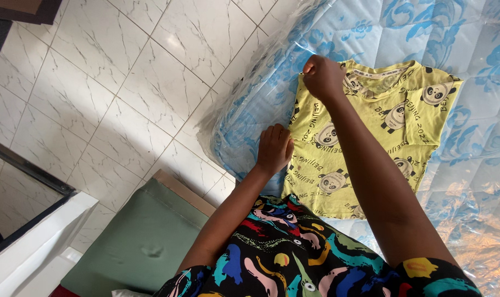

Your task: The person picks up a yellow shirt from a pile on a bed, spreads it flat, folds both sleeves inward, folds the body of the shirt into a rectangle, and places the folded item into a drawer.

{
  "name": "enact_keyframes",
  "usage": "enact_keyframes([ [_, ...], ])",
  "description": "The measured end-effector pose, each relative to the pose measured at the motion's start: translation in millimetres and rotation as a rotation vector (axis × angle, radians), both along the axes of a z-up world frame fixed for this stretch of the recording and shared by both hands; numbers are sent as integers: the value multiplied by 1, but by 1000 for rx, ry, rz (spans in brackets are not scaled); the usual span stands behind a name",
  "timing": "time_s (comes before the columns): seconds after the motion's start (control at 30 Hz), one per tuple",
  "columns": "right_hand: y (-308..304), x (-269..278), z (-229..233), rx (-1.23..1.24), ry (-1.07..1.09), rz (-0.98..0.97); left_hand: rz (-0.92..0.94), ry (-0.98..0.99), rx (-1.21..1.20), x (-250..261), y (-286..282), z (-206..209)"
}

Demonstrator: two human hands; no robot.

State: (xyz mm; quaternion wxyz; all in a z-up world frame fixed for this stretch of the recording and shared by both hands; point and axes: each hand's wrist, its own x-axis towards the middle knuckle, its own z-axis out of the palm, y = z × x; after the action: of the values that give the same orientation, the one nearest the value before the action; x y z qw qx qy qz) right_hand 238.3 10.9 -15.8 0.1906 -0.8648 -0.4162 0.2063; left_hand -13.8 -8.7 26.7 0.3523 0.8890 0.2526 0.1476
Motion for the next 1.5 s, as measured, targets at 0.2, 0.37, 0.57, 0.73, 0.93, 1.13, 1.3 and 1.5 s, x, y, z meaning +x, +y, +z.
enact_keyframes([
  [0.2,4,-8,-10,68,196,-135,41,-10,12,1,-3,-5],
  [0.37,1,-12,-8,163,262,-170,40,0,23,-4,-4,-7],
  [0.57,3,-11,5,166,442,-233,31,8,4,-6,-3,-10],
  [0.73,5,-10,6,147,375,-213,90,16,32,5,5,-18],
  [0.93,7,-16,7,206,196,-91,245,36,-95,55,53,-25],
  [1.13,-21,-10,33,367,210,-130,175,105,33,106,81,-20],
  [1.3,-91,-29,41,323,114,-419,183,223,122,125,80,-35],
  [1.5,-167,-92,32,277,-196,-300,165,269,134,128,80,-54],
])
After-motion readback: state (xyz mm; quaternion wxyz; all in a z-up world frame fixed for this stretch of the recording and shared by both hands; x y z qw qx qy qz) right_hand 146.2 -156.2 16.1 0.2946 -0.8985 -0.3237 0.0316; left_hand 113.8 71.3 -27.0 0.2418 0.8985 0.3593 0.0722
